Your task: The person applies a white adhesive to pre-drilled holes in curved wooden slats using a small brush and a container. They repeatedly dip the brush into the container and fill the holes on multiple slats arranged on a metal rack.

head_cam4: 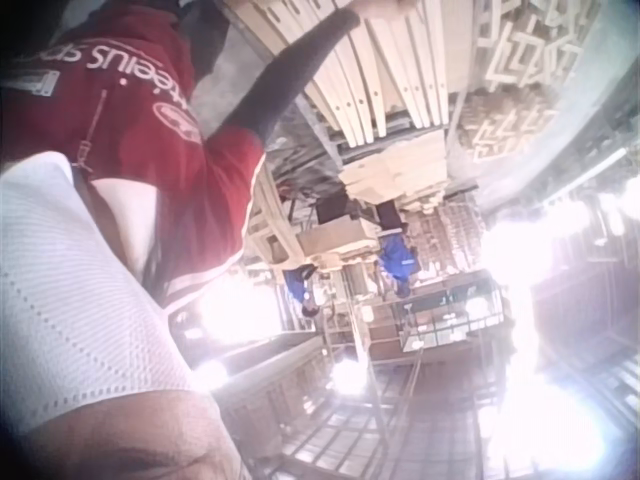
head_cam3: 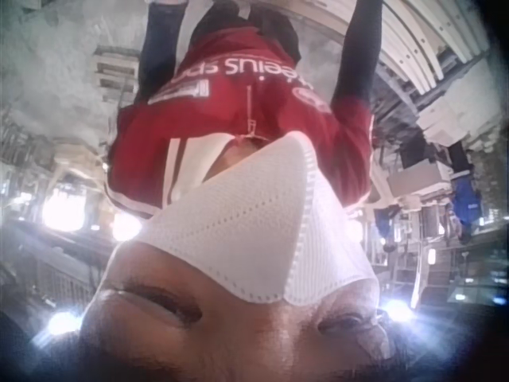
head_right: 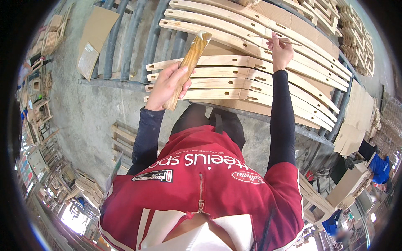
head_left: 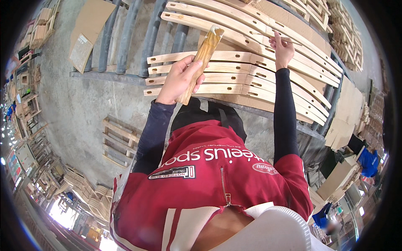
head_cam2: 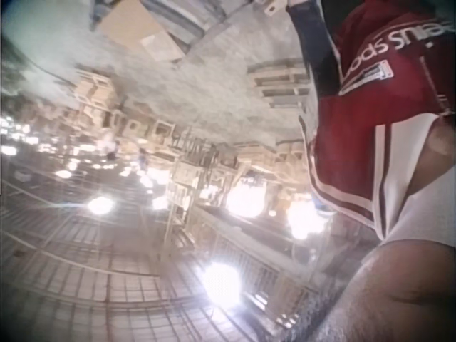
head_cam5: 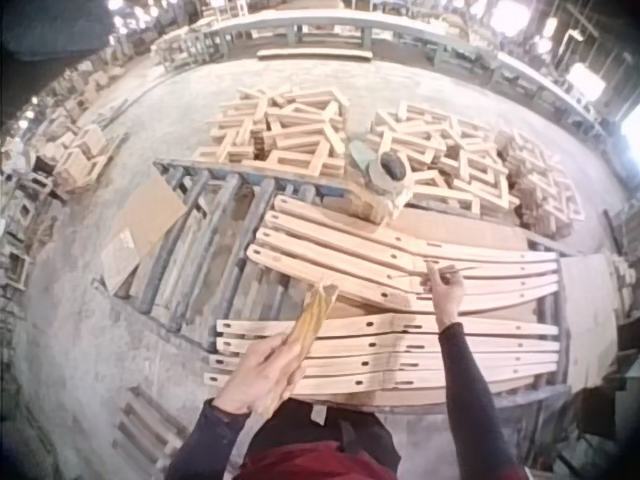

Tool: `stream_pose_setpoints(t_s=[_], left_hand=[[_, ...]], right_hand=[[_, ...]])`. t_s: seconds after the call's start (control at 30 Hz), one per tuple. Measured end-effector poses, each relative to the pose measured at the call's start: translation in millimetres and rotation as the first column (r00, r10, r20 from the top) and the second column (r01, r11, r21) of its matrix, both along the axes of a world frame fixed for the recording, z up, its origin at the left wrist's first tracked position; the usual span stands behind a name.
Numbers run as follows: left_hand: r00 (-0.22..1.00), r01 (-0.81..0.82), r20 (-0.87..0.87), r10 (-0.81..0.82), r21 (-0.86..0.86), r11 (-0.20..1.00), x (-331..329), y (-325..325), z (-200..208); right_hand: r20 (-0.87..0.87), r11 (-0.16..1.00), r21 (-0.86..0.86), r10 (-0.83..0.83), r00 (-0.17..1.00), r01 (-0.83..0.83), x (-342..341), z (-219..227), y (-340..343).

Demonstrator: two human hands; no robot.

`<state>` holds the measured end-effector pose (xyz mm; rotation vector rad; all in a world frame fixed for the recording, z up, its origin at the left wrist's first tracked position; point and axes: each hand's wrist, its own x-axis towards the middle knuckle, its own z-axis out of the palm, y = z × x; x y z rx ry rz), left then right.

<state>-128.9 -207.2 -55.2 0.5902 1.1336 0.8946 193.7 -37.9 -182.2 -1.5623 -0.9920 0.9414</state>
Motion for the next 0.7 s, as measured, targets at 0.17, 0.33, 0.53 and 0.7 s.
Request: stream_pose_setpoints(t_s=[0.17,0.33,0.53,0.7], left_hand=[[0.999,0.027,-0.038,-0.028,-0.039,0.999,-3.0,-3.4,-3.6],[0.998,0.052,-0.024,-0.054,-0.049,0.997,-4.2,-1.8,-5.5],[0.999,0.019,-0.039,-0.021,-0.047,0.999,-0.2,-1.0,-3.3],[0.998,0.044,-0.035,-0.046,-0.046,0.998,-3.2,-2.2,-7.5]], right_hand=[[0.002,0.999,-0.012,-0.033,0.999,0.033,-4.2,-16.8,2.6],[0.001,0.999,-0.019,-0.035,0.999,0.035,-0.8,-26.0,6.7],[0.011,0.999,-0.008,-0.034,0.999,0.034,-0.5,-24.8,9.4],[-0.053,0.998,0.059,-0.015,0.998,0.018,-4.8,-29.5,10.7]])
